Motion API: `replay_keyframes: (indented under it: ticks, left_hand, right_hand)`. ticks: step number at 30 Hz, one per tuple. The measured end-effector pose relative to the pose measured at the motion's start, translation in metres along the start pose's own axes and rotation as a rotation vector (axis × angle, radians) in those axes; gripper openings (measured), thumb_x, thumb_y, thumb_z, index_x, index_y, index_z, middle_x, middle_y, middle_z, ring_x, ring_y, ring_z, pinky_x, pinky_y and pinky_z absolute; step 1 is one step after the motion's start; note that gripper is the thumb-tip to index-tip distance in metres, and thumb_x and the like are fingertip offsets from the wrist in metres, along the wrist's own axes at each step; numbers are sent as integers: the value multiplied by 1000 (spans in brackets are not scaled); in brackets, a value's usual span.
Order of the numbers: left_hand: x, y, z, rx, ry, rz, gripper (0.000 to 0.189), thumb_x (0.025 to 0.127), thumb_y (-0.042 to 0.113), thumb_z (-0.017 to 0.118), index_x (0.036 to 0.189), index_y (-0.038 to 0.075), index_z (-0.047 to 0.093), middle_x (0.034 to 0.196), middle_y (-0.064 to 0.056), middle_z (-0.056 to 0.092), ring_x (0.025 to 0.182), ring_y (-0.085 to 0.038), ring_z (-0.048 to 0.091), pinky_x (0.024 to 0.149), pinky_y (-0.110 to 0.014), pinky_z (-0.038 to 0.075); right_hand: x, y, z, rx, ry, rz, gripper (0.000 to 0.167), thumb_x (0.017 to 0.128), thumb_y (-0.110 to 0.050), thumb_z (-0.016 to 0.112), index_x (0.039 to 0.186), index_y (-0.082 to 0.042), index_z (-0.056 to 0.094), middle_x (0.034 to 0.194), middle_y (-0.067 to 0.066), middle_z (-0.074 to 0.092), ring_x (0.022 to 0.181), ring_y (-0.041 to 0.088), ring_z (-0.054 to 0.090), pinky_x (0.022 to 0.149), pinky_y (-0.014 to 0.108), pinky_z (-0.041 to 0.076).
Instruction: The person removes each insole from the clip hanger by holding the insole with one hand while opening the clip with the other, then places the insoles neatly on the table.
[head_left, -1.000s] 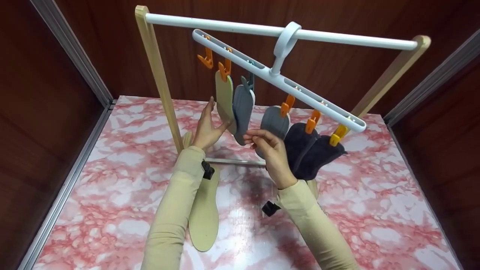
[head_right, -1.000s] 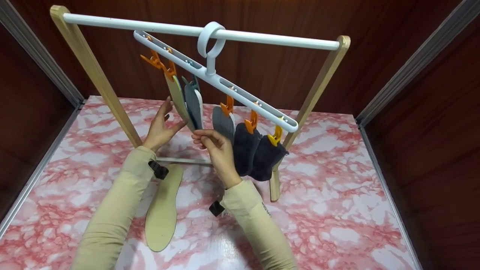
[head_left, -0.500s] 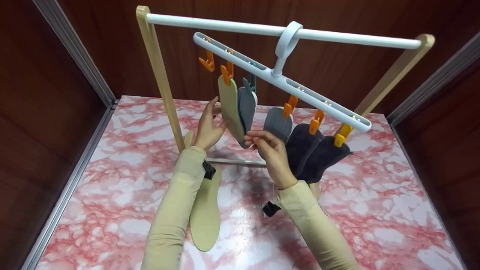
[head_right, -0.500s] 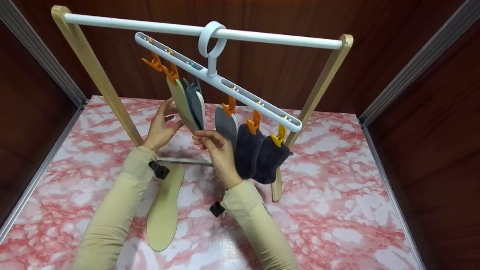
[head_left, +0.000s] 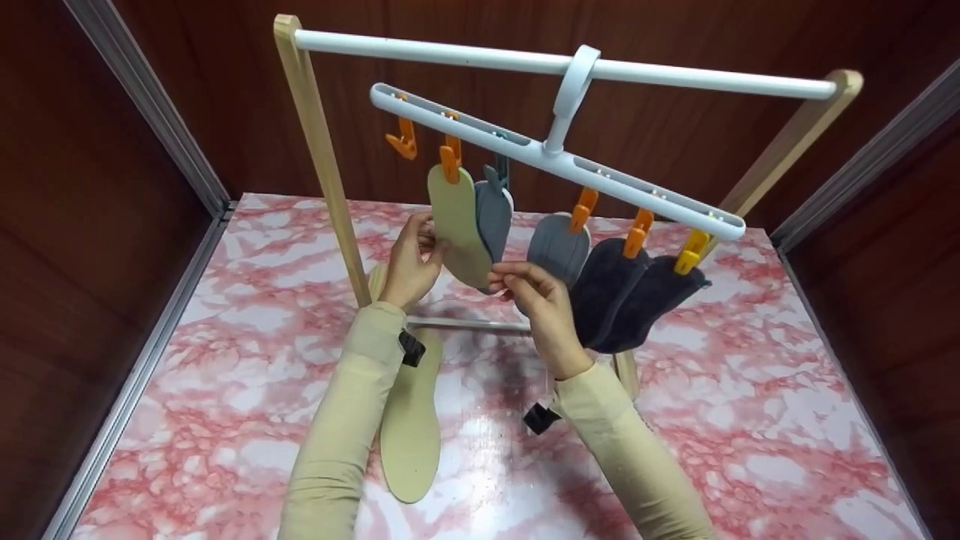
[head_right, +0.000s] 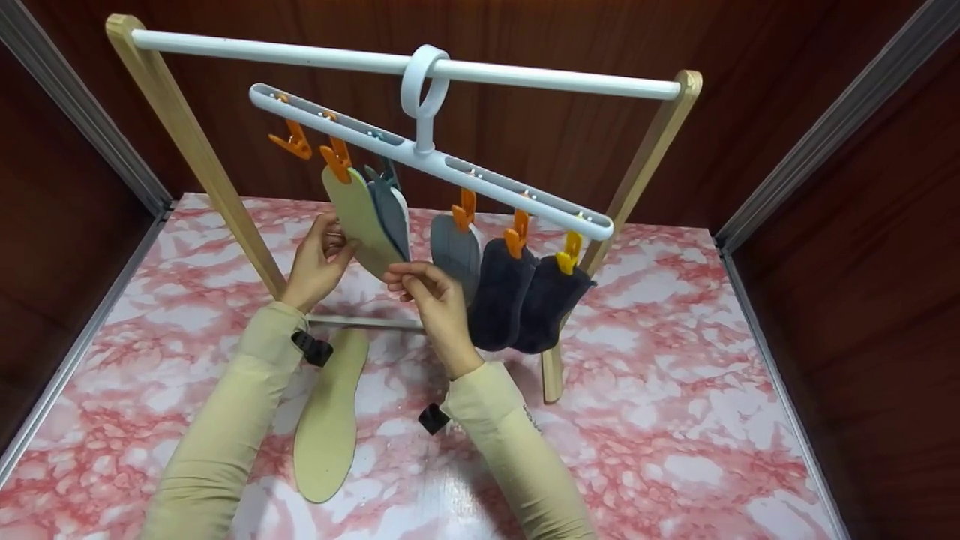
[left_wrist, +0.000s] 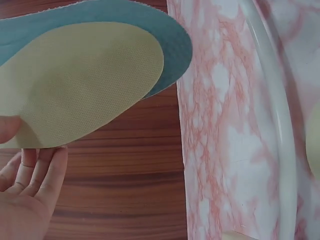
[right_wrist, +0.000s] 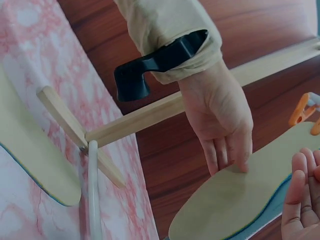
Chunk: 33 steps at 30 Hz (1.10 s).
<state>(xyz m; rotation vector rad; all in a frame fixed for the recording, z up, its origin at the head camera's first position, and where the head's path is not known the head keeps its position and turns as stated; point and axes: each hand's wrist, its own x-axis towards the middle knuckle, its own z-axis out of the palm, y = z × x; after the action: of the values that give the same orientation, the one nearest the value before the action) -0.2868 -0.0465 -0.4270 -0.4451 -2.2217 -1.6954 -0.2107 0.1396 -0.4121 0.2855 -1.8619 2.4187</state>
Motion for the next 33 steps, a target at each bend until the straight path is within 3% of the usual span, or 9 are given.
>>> replay_keyframes:
  ticks: [7, 17, 21, 26, 33]
  left_hand:
    - [-6, -1, -1, 82, -14, 16, 12, 92, -2, 52, 103, -7, 53, 98, -22, 57, 93, -34, 60, 86, -41, 50]
    - [-24, -5, -5, 129, -3, 132, 14, 92, -4, 48, 106, -5, 49, 91, -22, 58, 87, -33, 60, 78, -43, 50]
    - [-28, -5, -6, 164, 0, 135, 18, 93, -4, 47, 110, -7, 49, 93, -23, 58, 88, -34, 59, 78, -44, 50]
    - [-32, -6, -7, 195, 13, 149, 17, 93, -4, 47, 110, -10, 49, 92, -24, 57, 87, -35, 59, 77, -45, 51]
    - [-39, -4, -10, 219, -15, 190, 13, 93, -6, 47, 106, -7, 48, 92, -23, 57, 85, -34, 58, 77, -44, 51]
  right_hand:
    - [1, 0, 2, -9, -9, -38, 20, 93, 0, 52, 103, 5, 68, 90, 6, 73, 81, 18, 68, 73, 27, 51]
    - [1, -5, 8, -29, -25, -97, 19, 93, 0, 52, 103, 5, 67, 90, 4, 73, 82, 15, 68, 71, 28, 51]
    - [3, -9, 16, -27, 1, -141, 20, 92, 1, 53, 105, 9, 66, 92, 3, 73, 87, 16, 68, 74, 27, 52]
    - [6, -20, 32, -64, -14, -236, 25, 92, 1, 56, 114, 12, 62, 107, 10, 71, 102, 18, 66, 88, 34, 52]
    - [11, -36, 50, -154, -62, -355, 37, 92, 1, 56, 128, 11, 53, 130, 23, 57, 122, 26, 56, 103, 37, 44]
